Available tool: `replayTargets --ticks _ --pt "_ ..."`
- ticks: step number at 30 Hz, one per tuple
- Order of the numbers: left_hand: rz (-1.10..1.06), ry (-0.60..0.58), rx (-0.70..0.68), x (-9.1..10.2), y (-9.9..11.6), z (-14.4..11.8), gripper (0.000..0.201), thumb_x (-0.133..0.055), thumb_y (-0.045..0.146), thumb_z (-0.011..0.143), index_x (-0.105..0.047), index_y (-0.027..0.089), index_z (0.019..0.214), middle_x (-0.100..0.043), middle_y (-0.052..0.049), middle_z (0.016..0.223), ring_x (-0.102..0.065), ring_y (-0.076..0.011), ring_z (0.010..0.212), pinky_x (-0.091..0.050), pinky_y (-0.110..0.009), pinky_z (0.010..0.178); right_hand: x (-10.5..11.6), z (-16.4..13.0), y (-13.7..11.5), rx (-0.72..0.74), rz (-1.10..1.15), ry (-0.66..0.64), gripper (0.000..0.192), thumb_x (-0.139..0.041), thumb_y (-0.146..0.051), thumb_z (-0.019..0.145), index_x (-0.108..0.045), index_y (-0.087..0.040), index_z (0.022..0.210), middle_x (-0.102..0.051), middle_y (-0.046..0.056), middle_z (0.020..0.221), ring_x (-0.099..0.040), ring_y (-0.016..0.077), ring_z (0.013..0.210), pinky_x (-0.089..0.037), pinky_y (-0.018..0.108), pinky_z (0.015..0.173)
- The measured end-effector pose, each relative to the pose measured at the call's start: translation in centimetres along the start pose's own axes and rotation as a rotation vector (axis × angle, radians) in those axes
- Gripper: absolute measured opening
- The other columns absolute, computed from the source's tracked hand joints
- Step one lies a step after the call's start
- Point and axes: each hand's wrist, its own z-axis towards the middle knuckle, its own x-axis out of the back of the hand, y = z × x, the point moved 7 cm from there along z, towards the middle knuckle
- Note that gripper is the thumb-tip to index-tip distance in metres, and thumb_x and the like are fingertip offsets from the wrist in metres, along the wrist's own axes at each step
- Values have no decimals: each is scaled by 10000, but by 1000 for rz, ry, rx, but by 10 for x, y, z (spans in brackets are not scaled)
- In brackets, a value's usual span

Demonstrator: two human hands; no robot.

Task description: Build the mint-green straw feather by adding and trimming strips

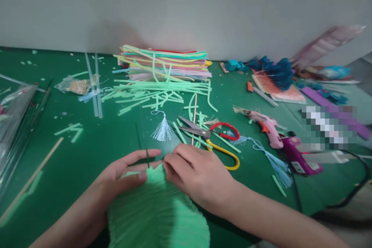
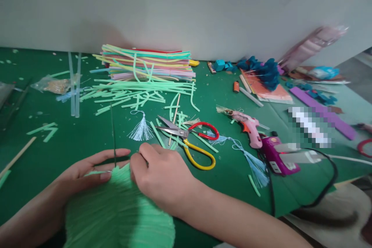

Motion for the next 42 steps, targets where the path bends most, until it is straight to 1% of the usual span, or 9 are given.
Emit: replayTargets --ticks 6,14,18,21,24,28,33,37,42 --pt "43 -61 -4 0 -1 1 433 -742 246 758 -639 297 1176 -724 -66 1157 -719 -265 912 -548 -351 770 11 8 8 44 209 -100 215 -450 -163 943 -663 -155 924 -620 54 859 -563 133 728 -471 242 634" --pt "216 -1 -62 -2 3 6 439 -809 292 683 -676 264 1100 -771 -63 985 -724 -238 837 -525 -281 691 19 32 -7 462 68 -389 120 -555 -90 861 -661 -144 839 -641 44 824 -545 164 724 -442 298 605" --pt "366 -32 -103 -4 2 8 455 -797 331 695 -664 256 1124 -781 -38 860 -709 -260 912 -503 -295 786 7 41 -13 483 124 -612 45 -686 -124 748 -680 -164 769 -667 30 745 -559 157 662 -392 285 515" --pt "400 -68 -110 -4 1 8 447 -788 333 704 -666 253 1127 -786 -35 857 -710 -247 872 -495 -283 770 0 42 -15 470 159 -698 48 -715 -155 704 -675 -175 687 -665 26 691 -544 145 603 -335 276 457" --pt "405 -42 -95 0 2 7 477 -816 318 672 -664 244 1118 -792 -33 857 -707 -216 800 -483 -250 708 2 42 -14 450 227 -710 54 -688 -157 733 -673 -167 682 -656 26 700 -554 142 632 -354 265 482" --pt "357 -74 -25 1 2 6 703 -840 321 644 -553 235 1280 -786 -23 888 -695 -183 773 -475 -234 687 16 43 -9 428 344 -702 90 -605 -139 826 -680 -150 875 -645 31 836 -573 139 745 -414 259 588" --pt "392 -86 6 1 0 9 791 -811 340 681 -442 228 1372 -786 -46 930 -702 -209 834 -467 -266 723 18 36 -12 558 62 -675 112 -557 -91 864 -662 -130 857 -619 58 832 -555 171 740 -382 285 546" --pt "460 -21 -28 7 0 13 787 -815 362 657 -462 223 1347 -789 -50 904 -691 -248 940 -452 -297 798 13 32 -24 634 -62 -540 184 -540 -74 875 -634 -148 734 -597 53 733 -539 181 708 -350 287 510" --pt "453 -30 -72 8 1 17 688 -812 322 648 -519 222 1262 -774 -10 809 -706 -227 835 -460 -307 784 11 25 -39 594 -119 -361 221 -526 -126 851 -605 -160 648 -573 59 653 -506 185 626 -286 306 460"
